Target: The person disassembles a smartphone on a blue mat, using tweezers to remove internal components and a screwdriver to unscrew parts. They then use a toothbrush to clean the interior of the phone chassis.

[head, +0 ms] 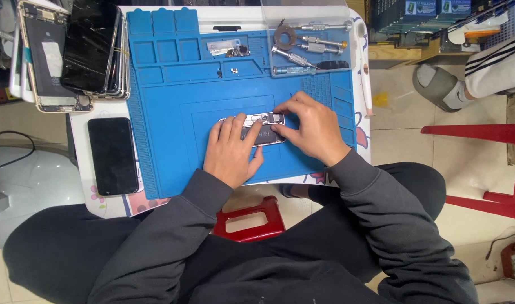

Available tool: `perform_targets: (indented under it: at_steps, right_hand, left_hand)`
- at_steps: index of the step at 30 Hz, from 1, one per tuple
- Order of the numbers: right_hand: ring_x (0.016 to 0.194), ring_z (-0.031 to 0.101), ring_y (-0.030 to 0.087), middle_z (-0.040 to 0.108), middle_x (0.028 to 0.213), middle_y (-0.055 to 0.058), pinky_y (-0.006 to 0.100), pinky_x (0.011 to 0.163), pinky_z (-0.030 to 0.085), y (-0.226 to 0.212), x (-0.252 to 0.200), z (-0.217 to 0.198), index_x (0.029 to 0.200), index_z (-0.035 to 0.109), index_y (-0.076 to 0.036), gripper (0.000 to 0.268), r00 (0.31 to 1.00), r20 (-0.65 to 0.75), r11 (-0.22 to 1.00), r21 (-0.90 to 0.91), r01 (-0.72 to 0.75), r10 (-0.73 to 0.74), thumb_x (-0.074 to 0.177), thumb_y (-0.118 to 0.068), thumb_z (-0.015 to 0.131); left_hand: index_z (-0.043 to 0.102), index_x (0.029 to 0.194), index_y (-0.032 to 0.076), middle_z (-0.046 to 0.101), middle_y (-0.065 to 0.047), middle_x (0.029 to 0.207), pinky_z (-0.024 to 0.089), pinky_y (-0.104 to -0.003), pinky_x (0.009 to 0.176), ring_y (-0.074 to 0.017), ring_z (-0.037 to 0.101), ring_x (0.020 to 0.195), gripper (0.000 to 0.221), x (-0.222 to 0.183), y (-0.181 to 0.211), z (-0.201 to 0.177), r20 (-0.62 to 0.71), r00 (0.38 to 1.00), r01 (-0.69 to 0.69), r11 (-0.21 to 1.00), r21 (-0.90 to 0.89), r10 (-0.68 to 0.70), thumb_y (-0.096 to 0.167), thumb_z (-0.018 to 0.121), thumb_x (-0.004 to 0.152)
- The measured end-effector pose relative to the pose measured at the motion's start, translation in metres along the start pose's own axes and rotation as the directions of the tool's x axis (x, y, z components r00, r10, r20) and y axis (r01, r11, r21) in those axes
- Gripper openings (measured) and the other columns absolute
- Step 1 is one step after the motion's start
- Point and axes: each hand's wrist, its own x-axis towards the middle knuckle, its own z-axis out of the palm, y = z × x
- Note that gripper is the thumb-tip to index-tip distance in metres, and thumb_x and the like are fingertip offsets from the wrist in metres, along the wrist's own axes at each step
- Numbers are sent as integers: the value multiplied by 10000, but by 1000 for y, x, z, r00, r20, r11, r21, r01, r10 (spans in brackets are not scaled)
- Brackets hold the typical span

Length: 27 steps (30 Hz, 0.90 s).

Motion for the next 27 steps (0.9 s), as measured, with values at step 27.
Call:
perform_targets:
  at_steps: [27]
  right_hand:
    - [772,709,270,713,834,-34,441,776,571,162,-8,-41,1159,792,-233,290,831,-412,882,-118,-457,375,968,-451,795]
  left_hand:
    - [649,1302,175,522,-162,1259,391,-531,1107,-335,519,1259,485,3,-3,8,-117,993,-4,999,-39,-1,411,640,879]
